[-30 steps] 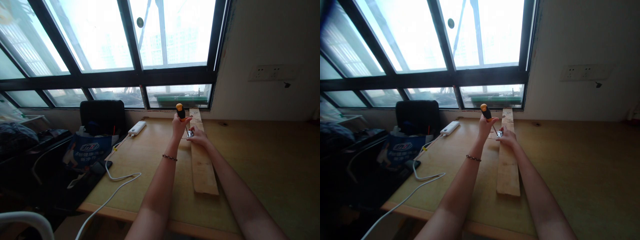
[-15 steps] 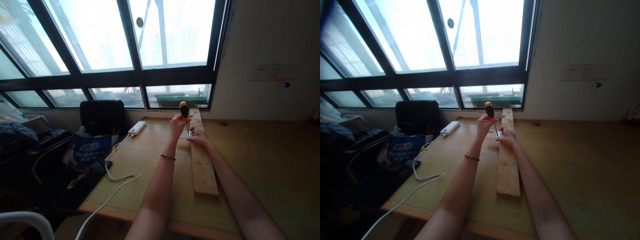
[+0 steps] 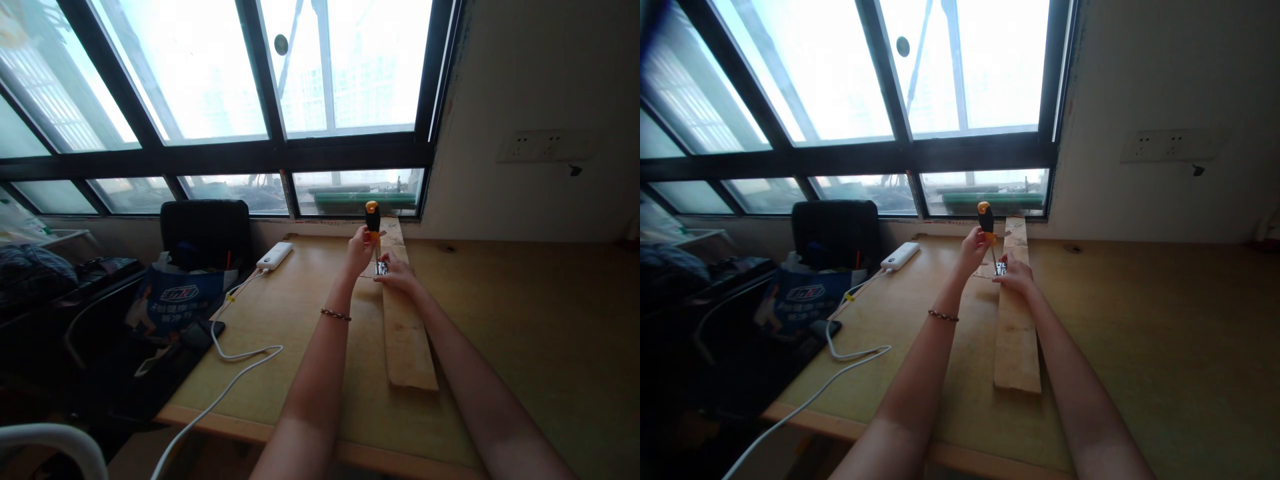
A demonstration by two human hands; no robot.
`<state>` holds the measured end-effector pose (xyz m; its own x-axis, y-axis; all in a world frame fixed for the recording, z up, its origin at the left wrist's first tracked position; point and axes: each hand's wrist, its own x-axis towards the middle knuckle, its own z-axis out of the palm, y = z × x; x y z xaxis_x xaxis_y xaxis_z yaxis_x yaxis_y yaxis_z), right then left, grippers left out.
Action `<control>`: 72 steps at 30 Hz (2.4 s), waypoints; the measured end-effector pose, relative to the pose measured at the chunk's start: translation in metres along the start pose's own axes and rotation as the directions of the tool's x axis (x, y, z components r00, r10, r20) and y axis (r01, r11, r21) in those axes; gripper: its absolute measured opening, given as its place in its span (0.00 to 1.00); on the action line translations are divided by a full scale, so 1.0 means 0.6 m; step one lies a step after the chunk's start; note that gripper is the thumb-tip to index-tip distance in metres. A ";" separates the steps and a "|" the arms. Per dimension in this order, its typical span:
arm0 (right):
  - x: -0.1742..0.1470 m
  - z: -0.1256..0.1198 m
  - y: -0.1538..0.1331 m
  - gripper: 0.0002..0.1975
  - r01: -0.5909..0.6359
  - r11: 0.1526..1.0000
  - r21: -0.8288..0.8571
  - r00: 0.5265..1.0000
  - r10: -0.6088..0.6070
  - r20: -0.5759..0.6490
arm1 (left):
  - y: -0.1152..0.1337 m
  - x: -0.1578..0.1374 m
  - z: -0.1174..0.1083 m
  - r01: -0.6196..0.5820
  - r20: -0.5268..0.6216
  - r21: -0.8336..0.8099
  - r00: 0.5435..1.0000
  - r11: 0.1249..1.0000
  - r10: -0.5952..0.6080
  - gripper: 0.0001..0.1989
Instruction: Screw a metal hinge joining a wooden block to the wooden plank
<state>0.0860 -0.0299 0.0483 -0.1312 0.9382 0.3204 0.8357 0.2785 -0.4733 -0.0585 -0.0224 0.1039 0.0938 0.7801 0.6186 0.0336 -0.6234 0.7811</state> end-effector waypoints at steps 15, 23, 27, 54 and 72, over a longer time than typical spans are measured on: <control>0.003 0.002 0.004 0.27 0.005 0.998 0.067 1.000 -0.005 -0.001 | 0.018 -0.001 -0.016 0.089 -0.243 0.328 0.970 0.940 -0.007 0.17; 0.003 0.002 0.004 0.28 0.000 0.997 0.071 1.000 0.000 0.002 | 0.031 -0.002 -0.015 0.107 -0.173 0.190 0.982 0.976 -0.074 0.19; 0.004 0.003 0.006 0.28 0.001 0.997 0.071 1.000 -0.001 0.004 | 0.028 0.001 -0.010 0.091 -0.123 0.074 0.989 0.993 -0.082 0.19; 0.005 0.003 0.008 0.28 0.003 0.995 0.101 1.000 -0.003 -0.001 | 0.069 -0.003 -0.002 0.204 0.164 -0.282 0.973 0.937 -0.163 0.18; 0.007 0.006 0.011 0.29 -0.008 0.993 0.121 1.000 0.008 0.001 | 0.104 -0.006 -0.031 0.205 0.152 -0.290 0.974 0.935 -0.166 0.19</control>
<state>0.0890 -0.0234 0.0435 -0.1251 0.9407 0.3154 0.7661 0.2936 -0.5718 -0.0753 -0.0633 0.1518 0.2366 0.8559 0.4599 -0.2377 -0.4080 0.8815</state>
